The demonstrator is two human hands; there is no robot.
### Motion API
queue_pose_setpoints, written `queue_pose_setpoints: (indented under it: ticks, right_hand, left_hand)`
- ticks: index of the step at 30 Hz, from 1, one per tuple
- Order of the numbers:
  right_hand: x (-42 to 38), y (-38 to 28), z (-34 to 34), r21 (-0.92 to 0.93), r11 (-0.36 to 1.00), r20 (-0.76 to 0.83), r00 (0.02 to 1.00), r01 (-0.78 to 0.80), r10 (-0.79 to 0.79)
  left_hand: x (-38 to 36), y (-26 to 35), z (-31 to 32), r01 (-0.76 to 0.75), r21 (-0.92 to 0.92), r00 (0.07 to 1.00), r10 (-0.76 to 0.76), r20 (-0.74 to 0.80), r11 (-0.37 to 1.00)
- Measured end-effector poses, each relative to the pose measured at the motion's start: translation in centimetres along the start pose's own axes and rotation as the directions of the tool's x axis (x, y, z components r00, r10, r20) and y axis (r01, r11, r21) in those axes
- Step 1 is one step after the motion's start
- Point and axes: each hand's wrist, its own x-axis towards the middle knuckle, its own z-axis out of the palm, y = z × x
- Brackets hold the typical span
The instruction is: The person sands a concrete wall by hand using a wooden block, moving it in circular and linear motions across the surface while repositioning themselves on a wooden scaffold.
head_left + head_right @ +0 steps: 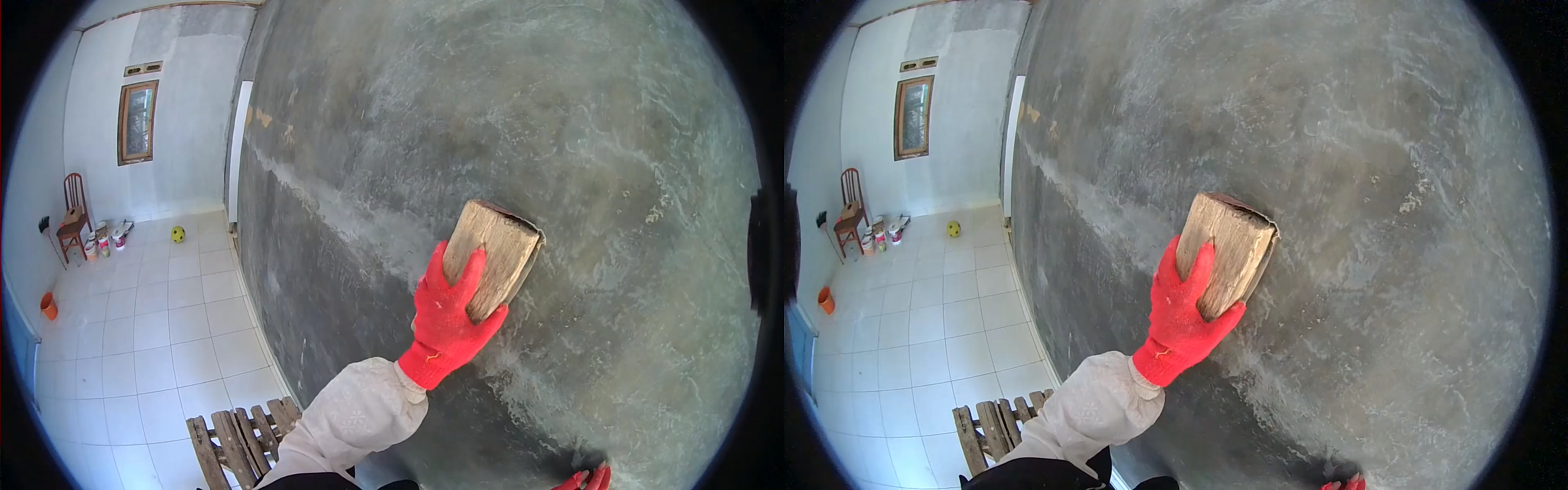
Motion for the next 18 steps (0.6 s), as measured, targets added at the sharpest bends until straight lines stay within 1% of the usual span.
queue_pose_setpoints:
  ticks: [1, 2, 3, 5, 7, 8, 10, 11, 13, 15, 17, 18]
  right_hand:
    - [-0.3, 0.4, 0.4, -0.045, 0.998, -0.026, 0.999, 0.046, -0.047]
    - [-0.6, 0.7, 0.8, -0.088, 0.992, -0.054, 0.994, 0.086, -0.091]
    - [-0.8, 0.8, 1.1, -0.080, 0.993, -0.058, 0.994, 0.084, -0.089]
    - [-1.1, 0.8, 1.5, -0.205, 0.964, -0.080, 0.978, 0.171, -0.190]
    - [-1.0, 0.6, 1.7, -0.229, 0.954, -0.073, 0.973, 0.195, -0.217]
    - [-1.0, 0.5, 1.6, -0.253, 0.942, -0.064, 0.968, 0.219, -0.243]
    - [-1.2, 0.9, 1.5, -0.280, 0.929, -0.043, 0.964, 0.240, -0.262]
    - [-1.2, 1.1, 1.6, -0.299, 0.919, -0.027, 0.961, 0.256, -0.277]
    - [-1.0, 0.9, 1.6, -0.290, 0.921, -0.040, 0.959, 0.259, -0.282]
    - [-1.1, 0.7, 1.6, -0.276, 0.924, -0.036, 0.958, 0.265, -0.285]
    - [-1.2, 0.6, 1.8, -0.304, 0.918, -0.049, 0.959, 0.253, -0.280]
    - [-1.2, 0.6, 1.9, -0.297, 0.919, -0.047, 0.958, 0.258, -0.284]
  left_hand:
    - [-0.7, -0.1, -0.2, 0.000, 0.002, 1.000, 0.000, -0.006, 1.000]
    - [-2.3, -0.2, -0.6, -0.026, 0.015, 0.999, 0.026, 0.024, 1.000]
    - [-4.4, -0.4, -1.1, -0.055, 0.029, 0.997, 0.053, 0.056, 0.998]
    - [-11.7, -2.5, -1.1, -0.025, -0.010, 0.995, 0.025, 0.093, 1.000]
    - [-19.8, -5.4, -1.1, 0.003, -0.055, 0.996, 0.002, 0.094, 0.998]
    - [-21.6, -6.3, -1.5, 0.005, -0.060, 0.995, 0.001, 0.095, 0.998]
    - [-22.8, -6.7, -2.3, 0.125, 0.035, 0.969, -0.130, 0.211, 0.992]
    - [-22.8, -6.9, -1.5, 0.126, 0.031, 0.970, -0.130, 0.207, 0.992]
    - [-17.3, -5.3, -0.6, 0.208, -0.086, 0.973, -0.197, 0.123, 0.974]
    - [-8.0, -2.9, -1.4, -0.047, -0.043, 0.997, 0.050, 0.066, 0.998]
    - [-1.2, -0.6, -1.6, -0.079, -0.010, 0.995, 0.080, 0.055, 0.997]
    - [0.6, -0.1, -1.5, -0.076, -0.003, 0.996, 0.076, 0.051, 0.997]
